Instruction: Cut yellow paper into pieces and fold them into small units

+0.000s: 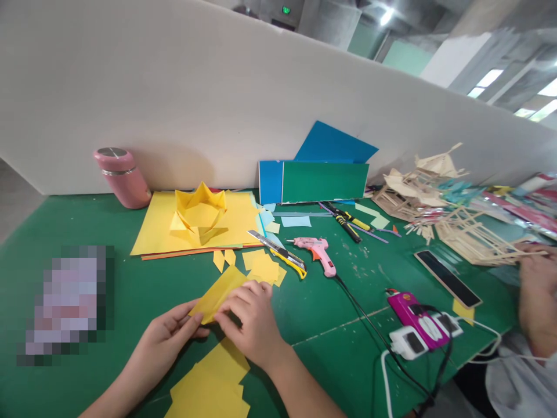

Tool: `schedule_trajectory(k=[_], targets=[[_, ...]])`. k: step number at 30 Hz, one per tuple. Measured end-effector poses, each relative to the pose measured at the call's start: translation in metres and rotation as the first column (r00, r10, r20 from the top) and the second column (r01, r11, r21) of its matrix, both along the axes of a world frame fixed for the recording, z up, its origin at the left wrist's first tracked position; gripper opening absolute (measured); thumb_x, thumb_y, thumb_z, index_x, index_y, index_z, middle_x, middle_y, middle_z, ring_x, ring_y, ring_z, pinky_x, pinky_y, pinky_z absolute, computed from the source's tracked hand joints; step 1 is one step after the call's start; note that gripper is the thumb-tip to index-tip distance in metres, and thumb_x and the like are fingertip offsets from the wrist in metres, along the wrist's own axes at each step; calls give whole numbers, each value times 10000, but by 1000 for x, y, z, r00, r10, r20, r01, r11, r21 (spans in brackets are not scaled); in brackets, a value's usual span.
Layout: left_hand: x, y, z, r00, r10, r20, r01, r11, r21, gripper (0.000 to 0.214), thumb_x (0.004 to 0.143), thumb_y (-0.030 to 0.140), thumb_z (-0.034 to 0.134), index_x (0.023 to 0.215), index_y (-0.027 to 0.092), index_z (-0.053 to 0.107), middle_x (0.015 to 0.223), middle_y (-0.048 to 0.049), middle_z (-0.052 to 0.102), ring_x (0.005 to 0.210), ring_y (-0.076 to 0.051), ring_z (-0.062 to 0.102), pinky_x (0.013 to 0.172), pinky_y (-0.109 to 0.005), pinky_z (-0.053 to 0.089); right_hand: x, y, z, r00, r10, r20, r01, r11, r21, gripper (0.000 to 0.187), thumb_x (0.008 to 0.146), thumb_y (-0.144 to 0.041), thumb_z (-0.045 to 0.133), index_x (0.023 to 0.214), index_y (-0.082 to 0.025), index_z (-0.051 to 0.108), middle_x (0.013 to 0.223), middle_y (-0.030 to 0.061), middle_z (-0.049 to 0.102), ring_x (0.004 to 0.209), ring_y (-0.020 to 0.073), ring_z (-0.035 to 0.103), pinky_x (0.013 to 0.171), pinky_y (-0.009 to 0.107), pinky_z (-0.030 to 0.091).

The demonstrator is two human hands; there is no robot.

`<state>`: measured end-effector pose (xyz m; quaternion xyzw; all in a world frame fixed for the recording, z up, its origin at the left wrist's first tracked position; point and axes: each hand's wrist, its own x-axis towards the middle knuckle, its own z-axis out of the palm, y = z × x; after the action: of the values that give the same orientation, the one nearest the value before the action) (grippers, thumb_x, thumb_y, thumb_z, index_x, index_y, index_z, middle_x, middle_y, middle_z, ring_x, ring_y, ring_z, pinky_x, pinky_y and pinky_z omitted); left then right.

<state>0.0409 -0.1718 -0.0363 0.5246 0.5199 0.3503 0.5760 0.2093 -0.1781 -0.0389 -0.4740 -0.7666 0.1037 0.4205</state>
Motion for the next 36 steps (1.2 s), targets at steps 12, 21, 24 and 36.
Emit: schedule_trajectory(k=[12,21,24,36], targets=[[-11,5,-10,929,134,-345,72,849,524,200,788,281,520,923,209,649,712,-2,686,547,-135,613,546,-233,542,4,0,-5,980,156,124,-134,977,-166,244,922,-276,550,695,-184,559,695,-13,625,734,149,483,716,319,289],[-9,4,-10,883,132,-450,286,610,739,211,863,154,467,828,202,669,785,-47,677,709,-180,635,635,-277,527,4,3,-10,983,158,98,-117,936,-331,204,862,-196,600,668,-181,542,648,-18,570,664,136,502,642,262,332],[-10,4,-13,879,124,-461,300,607,736,181,873,175,494,846,193,672,787,-47,680,715,-180,639,645,-279,530,3,3,-10,990,104,90,-65,930,-361,214,847,-178,596,645,-182,526,620,-26,537,625,128,484,610,251,327],[-9,3,-15,870,64,-489,328,664,671,217,886,219,505,724,204,649,767,-42,651,689,-180,618,611,-277,512,5,3,-10,992,96,80,-59,925,-375,129,804,-151,653,697,-187,590,617,-28,546,624,131,499,580,242,347]])
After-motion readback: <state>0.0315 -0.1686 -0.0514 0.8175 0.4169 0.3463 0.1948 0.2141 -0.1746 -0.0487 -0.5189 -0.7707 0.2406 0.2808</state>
